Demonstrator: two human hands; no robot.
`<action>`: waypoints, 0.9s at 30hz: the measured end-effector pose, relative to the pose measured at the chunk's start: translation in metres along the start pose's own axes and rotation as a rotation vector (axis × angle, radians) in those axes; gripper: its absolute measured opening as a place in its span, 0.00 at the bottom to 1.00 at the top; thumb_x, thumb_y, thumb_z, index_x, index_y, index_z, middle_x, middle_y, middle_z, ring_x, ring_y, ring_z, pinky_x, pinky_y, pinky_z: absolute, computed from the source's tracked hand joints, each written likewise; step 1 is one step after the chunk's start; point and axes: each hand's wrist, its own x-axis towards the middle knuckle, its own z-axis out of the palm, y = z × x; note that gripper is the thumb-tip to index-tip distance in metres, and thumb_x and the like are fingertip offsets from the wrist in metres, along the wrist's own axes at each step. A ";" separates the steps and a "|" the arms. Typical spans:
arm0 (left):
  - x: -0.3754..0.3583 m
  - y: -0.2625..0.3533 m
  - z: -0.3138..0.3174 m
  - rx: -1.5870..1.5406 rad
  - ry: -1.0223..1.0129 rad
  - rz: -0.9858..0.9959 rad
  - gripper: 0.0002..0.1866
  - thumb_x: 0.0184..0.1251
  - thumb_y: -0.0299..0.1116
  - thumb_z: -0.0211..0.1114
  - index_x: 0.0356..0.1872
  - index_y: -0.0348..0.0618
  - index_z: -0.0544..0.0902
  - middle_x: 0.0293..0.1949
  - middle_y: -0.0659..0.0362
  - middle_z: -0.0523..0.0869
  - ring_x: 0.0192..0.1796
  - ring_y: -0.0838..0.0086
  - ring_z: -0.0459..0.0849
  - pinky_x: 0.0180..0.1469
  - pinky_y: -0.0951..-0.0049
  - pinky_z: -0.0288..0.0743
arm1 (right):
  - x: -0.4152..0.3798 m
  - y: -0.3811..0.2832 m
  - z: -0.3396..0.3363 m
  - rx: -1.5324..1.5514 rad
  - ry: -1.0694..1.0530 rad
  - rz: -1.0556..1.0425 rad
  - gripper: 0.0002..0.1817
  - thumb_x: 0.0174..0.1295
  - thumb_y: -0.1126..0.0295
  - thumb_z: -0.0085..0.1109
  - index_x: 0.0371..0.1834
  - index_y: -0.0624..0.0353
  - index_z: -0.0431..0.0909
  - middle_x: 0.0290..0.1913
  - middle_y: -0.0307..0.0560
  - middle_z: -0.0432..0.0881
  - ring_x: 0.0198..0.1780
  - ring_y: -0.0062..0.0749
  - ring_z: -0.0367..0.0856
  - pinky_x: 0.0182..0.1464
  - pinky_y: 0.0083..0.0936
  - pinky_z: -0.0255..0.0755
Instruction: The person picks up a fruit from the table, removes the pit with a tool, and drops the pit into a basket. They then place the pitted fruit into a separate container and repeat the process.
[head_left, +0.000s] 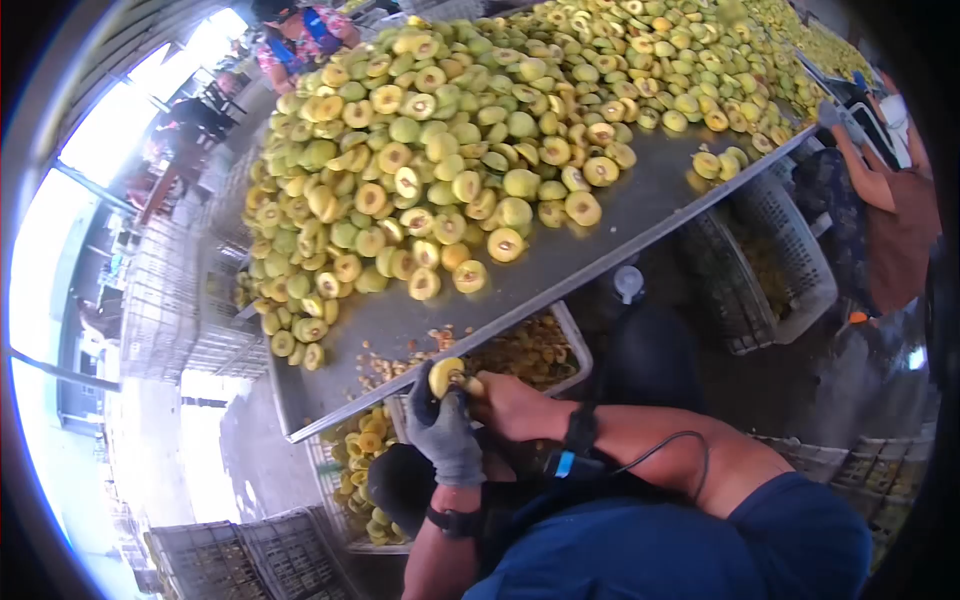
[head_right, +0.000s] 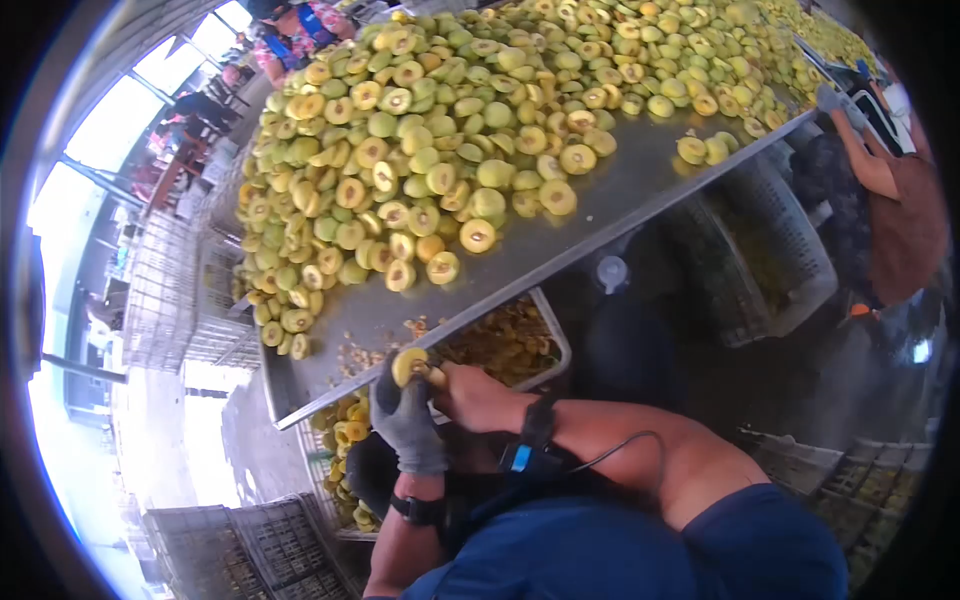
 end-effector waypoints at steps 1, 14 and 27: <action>0.002 0.000 -0.002 -0.007 0.013 -0.023 0.21 0.67 0.15 0.67 0.61 0.32 0.82 0.55 0.55 0.87 0.55 0.71 0.85 0.62 0.71 0.80 | 0.010 0.029 0.009 0.145 -0.096 -0.092 0.12 0.71 0.69 0.58 0.52 0.63 0.81 0.43 0.55 0.89 0.48 0.38 0.86 0.54 0.38 0.78; 0.000 -0.007 -0.011 -0.080 -0.015 0.098 0.23 0.70 0.18 0.66 0.66 0.33 0.79 0.58 0.54 0.86 0.59 0.71 0.84 0.66 0.71 0.77 | 0.016 0.010 -0.003 0.274 -0.265 -0.033 0.13 0.78 0.68 0.55 0.57 0.64 0.82 0.49 0.47 0.87 0.51 0.28 0.83 0.55 0.32 0.78; 0.033 -0.037 -0.037 -0.100 -0.093 -0.089 0.15 0.84 0.35 0.57 0.58 0.35 0.82 0.49 0.59 0.87 0.50 0.74 0.84 0.55 0.70 0.80 | 0.019 0.027 0.011 -0.133 -0.241 -0.368 0.14 0.75 0.68 0.54 0.56 0.64 0.81 0.47 0.58 0.88 0.50 0.51 0.88 0.54 0.41 0.79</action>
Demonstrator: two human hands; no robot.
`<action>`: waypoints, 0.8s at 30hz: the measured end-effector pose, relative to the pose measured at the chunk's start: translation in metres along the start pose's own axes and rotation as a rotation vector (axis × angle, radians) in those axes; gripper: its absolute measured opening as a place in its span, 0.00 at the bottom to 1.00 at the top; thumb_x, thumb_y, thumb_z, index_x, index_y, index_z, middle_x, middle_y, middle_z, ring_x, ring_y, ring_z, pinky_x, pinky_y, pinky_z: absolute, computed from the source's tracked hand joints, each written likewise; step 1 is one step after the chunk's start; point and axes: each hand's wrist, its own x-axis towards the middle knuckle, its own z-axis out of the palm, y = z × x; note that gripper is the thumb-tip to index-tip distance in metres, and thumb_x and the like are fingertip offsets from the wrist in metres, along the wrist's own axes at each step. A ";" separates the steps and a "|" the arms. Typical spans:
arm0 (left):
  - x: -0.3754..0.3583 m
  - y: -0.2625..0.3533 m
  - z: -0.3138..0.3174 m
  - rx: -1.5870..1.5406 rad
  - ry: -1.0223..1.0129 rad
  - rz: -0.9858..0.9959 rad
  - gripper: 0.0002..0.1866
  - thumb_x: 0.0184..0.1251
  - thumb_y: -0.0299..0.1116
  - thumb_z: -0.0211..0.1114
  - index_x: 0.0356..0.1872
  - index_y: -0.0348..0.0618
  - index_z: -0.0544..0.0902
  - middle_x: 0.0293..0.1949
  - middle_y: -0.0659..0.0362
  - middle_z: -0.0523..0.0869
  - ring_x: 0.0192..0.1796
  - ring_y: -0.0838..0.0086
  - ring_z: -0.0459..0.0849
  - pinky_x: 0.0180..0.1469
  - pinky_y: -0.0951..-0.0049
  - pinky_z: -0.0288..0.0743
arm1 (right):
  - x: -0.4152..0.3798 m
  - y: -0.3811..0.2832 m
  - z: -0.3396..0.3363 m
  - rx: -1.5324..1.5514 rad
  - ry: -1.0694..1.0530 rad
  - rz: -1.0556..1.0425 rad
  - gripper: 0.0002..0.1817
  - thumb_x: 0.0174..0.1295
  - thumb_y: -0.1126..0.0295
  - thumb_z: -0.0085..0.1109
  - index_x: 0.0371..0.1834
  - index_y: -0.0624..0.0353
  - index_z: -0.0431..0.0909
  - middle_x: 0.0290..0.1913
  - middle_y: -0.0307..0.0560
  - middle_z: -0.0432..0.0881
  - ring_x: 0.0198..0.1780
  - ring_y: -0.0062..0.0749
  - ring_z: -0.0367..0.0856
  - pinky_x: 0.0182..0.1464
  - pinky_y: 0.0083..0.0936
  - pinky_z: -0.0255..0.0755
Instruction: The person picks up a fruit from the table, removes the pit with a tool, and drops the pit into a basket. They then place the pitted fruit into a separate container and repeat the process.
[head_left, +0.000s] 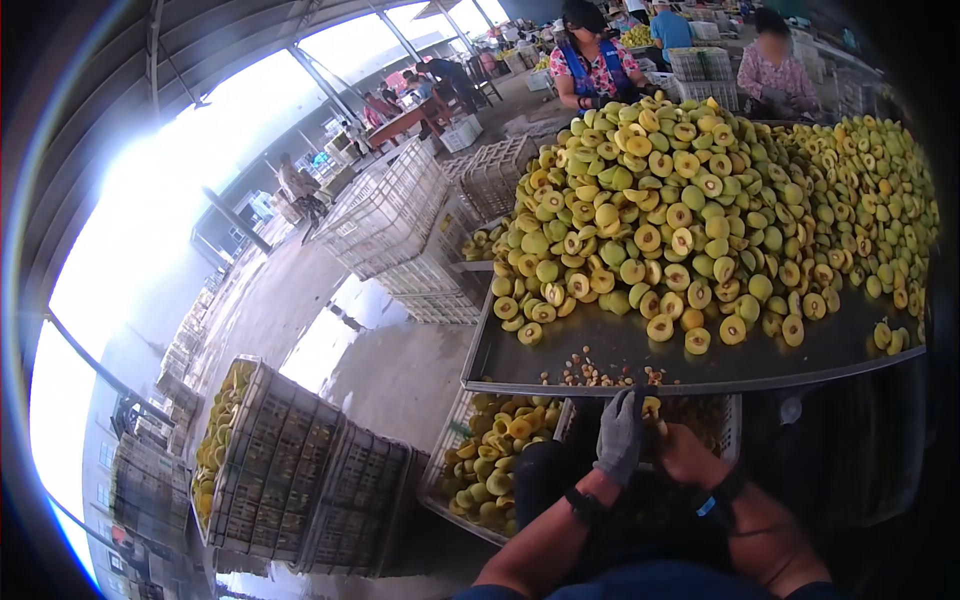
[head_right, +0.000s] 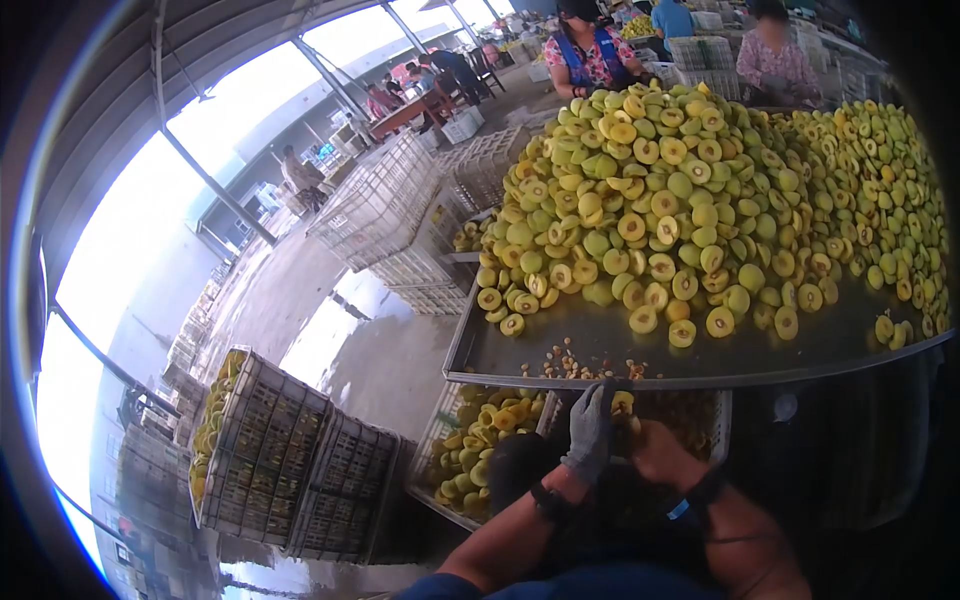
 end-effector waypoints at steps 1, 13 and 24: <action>-0.004 -0.007 0.004 0.025 0.051 0.049 0.14 0.85 0.36 0.56 0.56 0.36 0.82 0.46 0.60 0.86 0.47 0.75 0.83 0.53 0.70 0.80 | -0.001 0.002 0.003 0.018 -0.019 -0.024 0.14 0.76 0.68 0.53 0.56 0.64 0.80 0.46 0.58 0.88 0.50 0.52 0.87 0.55 0.42 0.78; -0.004 -0.033 0.018 0.288 0.128 0.390 0.13 0.86 0.35 0.53 0.55 0.38 0.81 0.43 0.59 0.84 0.44 0.76 0.81 0.48 0.70 0.80 | -0.009 -0.013 -0.017 0.088 -0.103 0.057 0.07 0.73 0.70 0.57 0.46 0.61 0.81 0.34 0.46 0.85 0.34 0.39 0.86 0.39 0.37 0.78; -0.008 -0.014 0.018 -0.012 0.077 0.108 0.12 0.82 0.31 0.54 0.43 0.35 0.83 0.37 0.61 0.85 0.38 0.75 0.80 0.43 0.69 0.79 | -0.015 -0.042 -0.022 0.509 -0.264 0.481 0.05 0.73 0.69 0.59 0.43 0.59 0.79 0.26 0.36 0.76 0.21 0.21 0.75 0.23 0.26 0.69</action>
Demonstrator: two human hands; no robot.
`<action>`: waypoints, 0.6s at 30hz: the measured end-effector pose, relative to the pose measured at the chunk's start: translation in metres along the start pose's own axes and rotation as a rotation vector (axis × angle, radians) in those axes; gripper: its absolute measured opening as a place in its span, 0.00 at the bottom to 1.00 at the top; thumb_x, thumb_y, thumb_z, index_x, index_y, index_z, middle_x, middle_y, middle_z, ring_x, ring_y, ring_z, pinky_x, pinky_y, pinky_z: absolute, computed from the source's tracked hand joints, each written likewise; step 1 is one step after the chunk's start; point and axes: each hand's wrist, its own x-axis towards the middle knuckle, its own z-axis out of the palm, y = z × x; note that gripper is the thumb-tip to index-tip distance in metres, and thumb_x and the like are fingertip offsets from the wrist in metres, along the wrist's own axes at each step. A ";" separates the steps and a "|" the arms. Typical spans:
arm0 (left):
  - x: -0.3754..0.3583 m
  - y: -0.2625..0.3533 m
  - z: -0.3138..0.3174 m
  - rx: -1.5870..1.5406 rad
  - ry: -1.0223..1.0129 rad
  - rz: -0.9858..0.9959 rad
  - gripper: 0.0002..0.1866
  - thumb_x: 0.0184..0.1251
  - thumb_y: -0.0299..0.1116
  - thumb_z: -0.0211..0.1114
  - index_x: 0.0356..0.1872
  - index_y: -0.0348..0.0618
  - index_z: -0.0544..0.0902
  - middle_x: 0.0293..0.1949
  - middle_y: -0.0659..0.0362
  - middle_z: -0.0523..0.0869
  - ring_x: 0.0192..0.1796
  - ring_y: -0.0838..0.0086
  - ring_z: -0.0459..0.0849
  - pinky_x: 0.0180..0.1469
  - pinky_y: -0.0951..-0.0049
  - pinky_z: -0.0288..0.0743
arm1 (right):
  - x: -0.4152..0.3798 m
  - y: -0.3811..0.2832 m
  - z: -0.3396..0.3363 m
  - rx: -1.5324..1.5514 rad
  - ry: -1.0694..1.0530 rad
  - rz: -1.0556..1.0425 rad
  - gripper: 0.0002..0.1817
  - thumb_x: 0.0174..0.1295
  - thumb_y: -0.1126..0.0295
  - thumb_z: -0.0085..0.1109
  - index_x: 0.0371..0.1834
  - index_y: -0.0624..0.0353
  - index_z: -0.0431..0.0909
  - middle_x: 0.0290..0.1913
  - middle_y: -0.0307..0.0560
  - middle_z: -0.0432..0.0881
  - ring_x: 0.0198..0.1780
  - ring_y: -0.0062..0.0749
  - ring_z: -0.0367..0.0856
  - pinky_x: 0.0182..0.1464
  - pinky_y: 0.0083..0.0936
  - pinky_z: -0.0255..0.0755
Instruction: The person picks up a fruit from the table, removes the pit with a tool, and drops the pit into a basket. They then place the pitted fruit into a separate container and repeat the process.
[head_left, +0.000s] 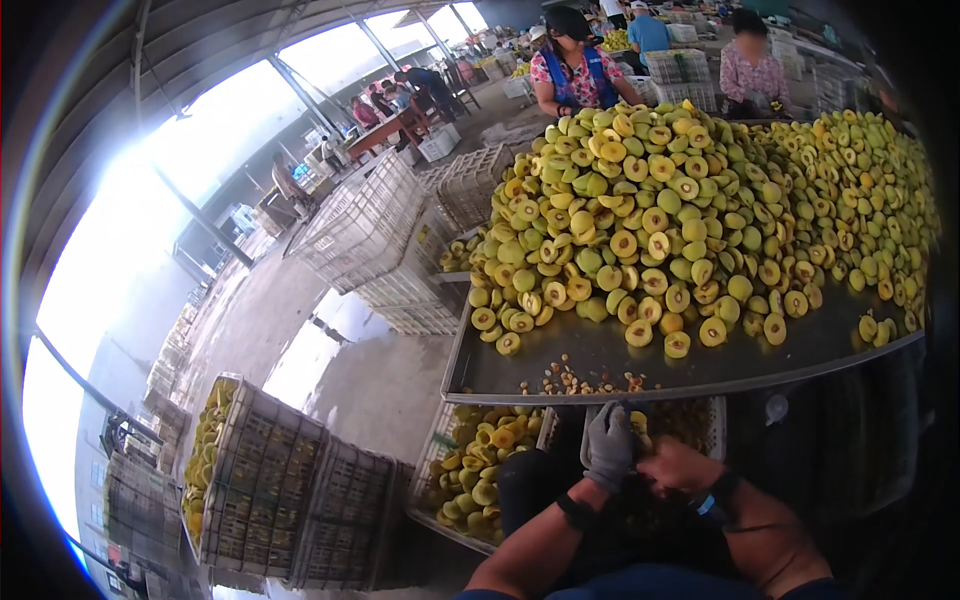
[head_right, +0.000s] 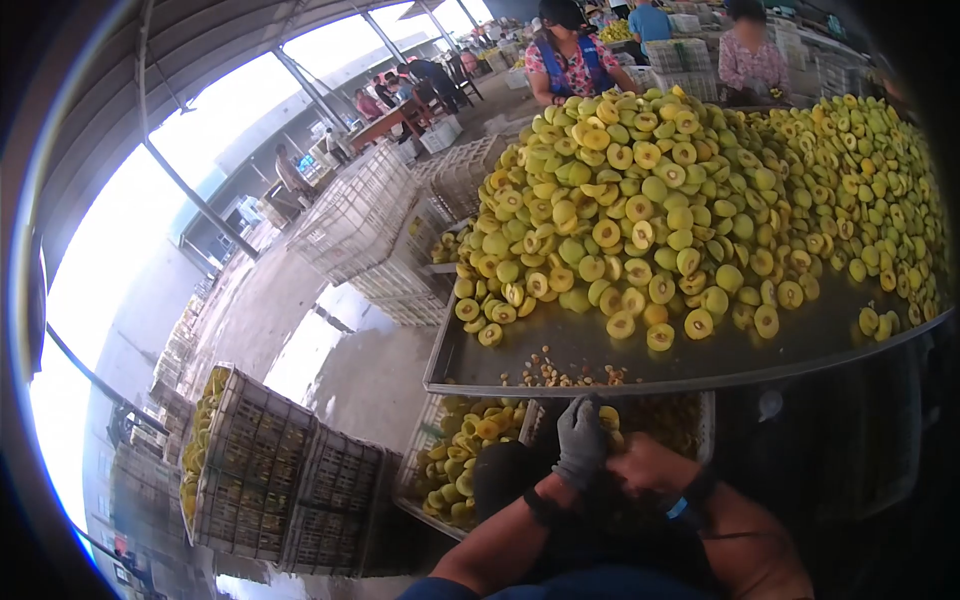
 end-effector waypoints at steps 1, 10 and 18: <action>-0.004 0.013 0.003 0.114 0.001 0.051 0.12 0.82 0.31 0.54 0.42 0.35 0.83 0.36 0.61 0.85 0.37 0.76 0.80 0.42 0.69 0.79 | 0.000 -0.002 0.002 -0.191 0.030 -0.101 0.05 0.73 0.69 0.59 0.43 0.59 0.79 0.26 0.36 0.75 0.21 0.21 0.74 0.23 0.27 0.69; 0.004 0.022 0.002 0.122 -0.081 0.068 0.10 0.79 0.29 0.56 0.42 0.36 0.84 0.36 0.55 0.86 0.35 0.72 0.83 0.40 0.68 0.79 | -0.008 -0.008 0.004 0.223 -0.004 0.123 0.05 0.75 0.70 0.57 0.40 0.55 0.77 0.24 0.32 0.70 0.20 0.18 0.70 0.22 0.24 0.65; 0.005 0.004 -0.006 0.110 -0.231 0.007 0.19 0.84 0.37 0.52 0.43 0.34 0.88 0.39 0.59 0.90 0.39 0.76 0.85 0.45 0.72 0.79 | -0.002 0.006 0.003 0.318 -0.128 0.202 0.16 0.78 0.68 0.53 0.28 0.52 0.67 0.21 0.30 0.61 0.17 0.16 0.62 0.19 0.22 0.61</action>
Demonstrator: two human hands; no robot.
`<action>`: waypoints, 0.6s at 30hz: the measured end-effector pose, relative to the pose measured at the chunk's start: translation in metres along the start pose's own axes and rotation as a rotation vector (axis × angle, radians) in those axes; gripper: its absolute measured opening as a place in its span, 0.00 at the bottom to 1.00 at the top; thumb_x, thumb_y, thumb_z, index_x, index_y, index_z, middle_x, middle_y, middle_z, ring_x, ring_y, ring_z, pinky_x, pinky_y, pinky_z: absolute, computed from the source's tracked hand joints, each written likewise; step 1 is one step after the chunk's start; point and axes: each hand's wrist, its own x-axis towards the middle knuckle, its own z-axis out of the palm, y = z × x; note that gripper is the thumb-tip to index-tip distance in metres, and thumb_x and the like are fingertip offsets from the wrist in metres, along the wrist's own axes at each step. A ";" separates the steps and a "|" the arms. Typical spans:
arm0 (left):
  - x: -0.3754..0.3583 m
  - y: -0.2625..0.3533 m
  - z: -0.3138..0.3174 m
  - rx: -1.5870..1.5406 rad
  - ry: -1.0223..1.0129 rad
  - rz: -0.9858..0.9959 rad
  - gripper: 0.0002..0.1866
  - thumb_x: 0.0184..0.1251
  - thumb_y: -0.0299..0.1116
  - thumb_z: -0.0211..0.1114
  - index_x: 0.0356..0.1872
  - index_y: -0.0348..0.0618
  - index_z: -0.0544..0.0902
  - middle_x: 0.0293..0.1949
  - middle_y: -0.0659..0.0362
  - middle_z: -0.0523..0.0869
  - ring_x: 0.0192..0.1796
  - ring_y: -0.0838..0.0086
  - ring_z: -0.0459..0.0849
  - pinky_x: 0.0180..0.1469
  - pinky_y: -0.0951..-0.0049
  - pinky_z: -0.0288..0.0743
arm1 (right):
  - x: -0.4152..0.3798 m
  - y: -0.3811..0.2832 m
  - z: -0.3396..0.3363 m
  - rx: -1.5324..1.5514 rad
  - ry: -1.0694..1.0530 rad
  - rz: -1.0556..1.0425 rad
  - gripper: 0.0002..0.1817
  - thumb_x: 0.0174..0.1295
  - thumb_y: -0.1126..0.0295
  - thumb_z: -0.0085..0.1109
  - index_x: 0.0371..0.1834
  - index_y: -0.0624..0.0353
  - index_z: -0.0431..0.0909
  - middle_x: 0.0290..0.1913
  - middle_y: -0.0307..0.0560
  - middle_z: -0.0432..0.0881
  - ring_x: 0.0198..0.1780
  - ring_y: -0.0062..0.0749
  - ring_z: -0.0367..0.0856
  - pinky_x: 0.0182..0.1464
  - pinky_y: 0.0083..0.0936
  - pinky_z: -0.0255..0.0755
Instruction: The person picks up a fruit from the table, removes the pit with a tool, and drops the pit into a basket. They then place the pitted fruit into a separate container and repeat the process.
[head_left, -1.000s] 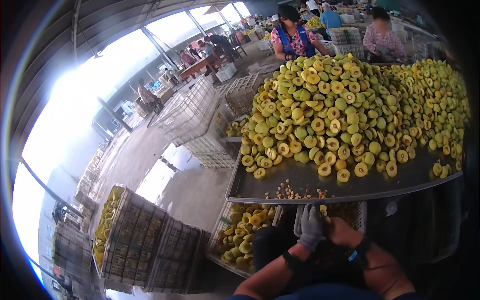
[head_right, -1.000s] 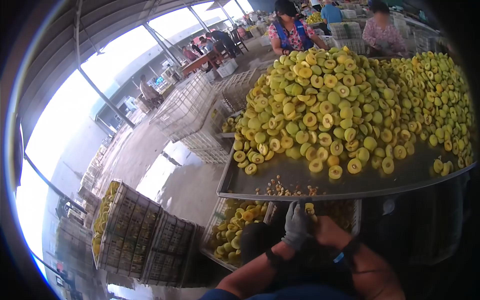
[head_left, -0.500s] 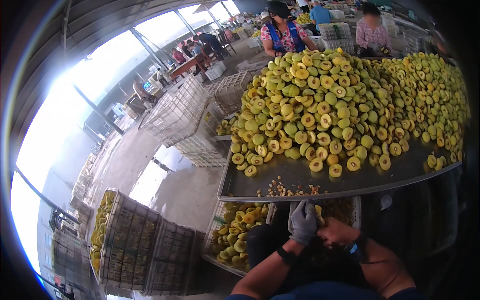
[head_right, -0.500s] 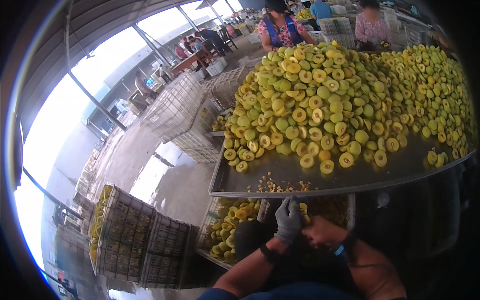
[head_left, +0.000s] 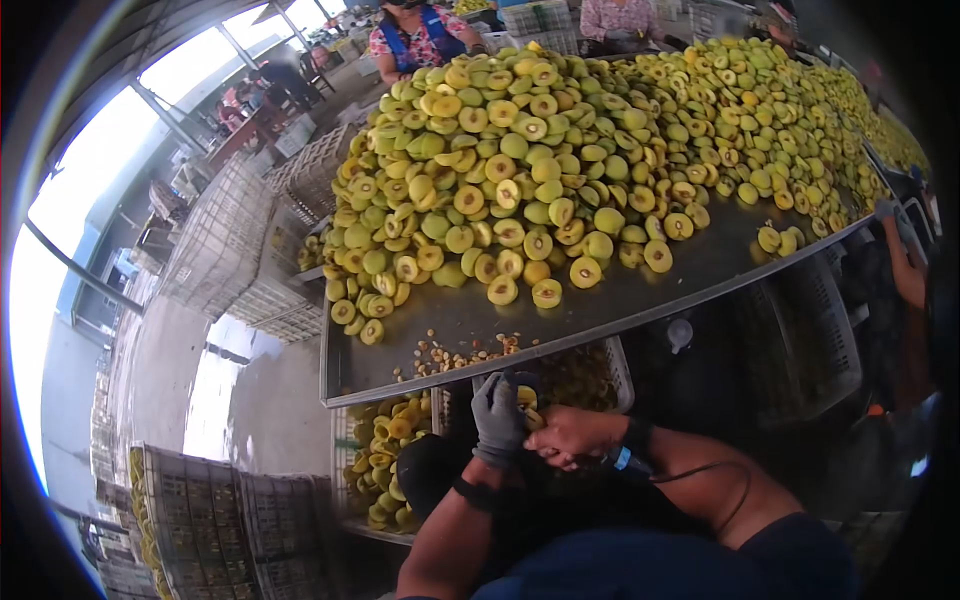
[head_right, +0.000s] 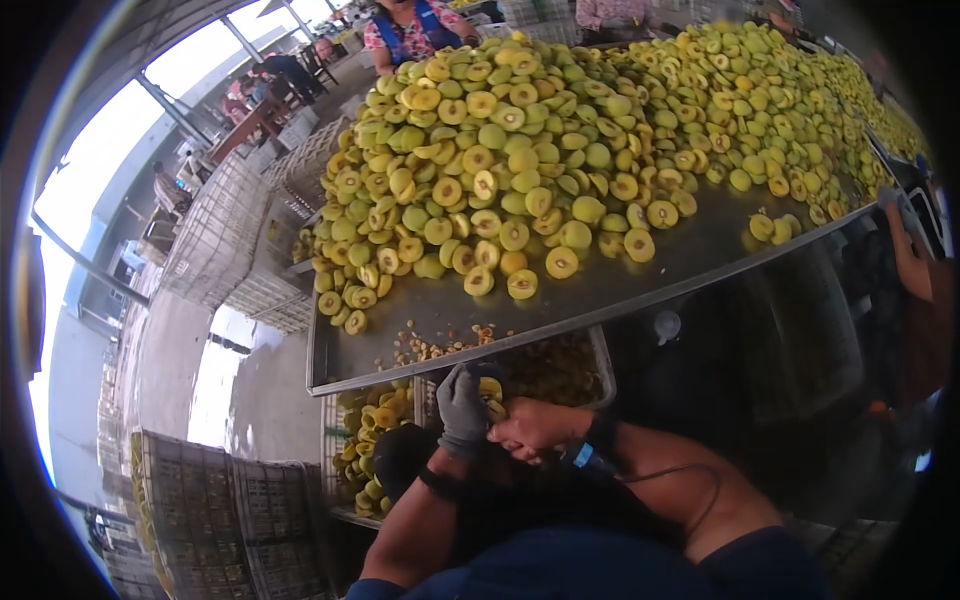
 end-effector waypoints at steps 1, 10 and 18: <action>0.001 0.010 0.002 0.096 -0.034 0.108 0.22 0.86 0.39 0.49 0.41 0.35 0.89 0.36 0.57 0.90 0.37 0.73 0.86 0.45 0.70 0.80 | -0.001 -0.001 -0.002 0.063 -0.036 0.006 0.16 0.78 0.67 0.54 0.28 0.51 0.66 0.22 0.30 0.61 0.17 0.16 0.62 0.20 0.22 0.61; 0.007 0.034 -0.005 -0.093 -0.124 -0.236 0.23 0.86 0.40 0.49 0.38 0.36 0.89 0.33 0.57 0.90 0.35 0.73 0.87 0.43 0.71 0.80 | 0.009 0.007 0.002 0.255 -0.167 0.014 0.16 0.78 0.64 0.54 0.29 0.49 0.64 0.22 0.30 0.61 0.17 0.15 0.61 0.21 0.22 0.61; 0.049 0.039 -0.103 0.003 0.525 -0.097 0.17 0.83 0.38 0.57 0.38 0.39 0.89 0.32 0.60 0.89 0.32 0.74 0.85 0.38 0.70 0.80 | 0.001 0.000 -0.014 0.362 -0.094 -0.114 0.12 0.75 0.66 0.56 0.31 0.52 0.68 0.23 0.31 0.65 0.17 0.16 0.63 0.19 0.23 0.60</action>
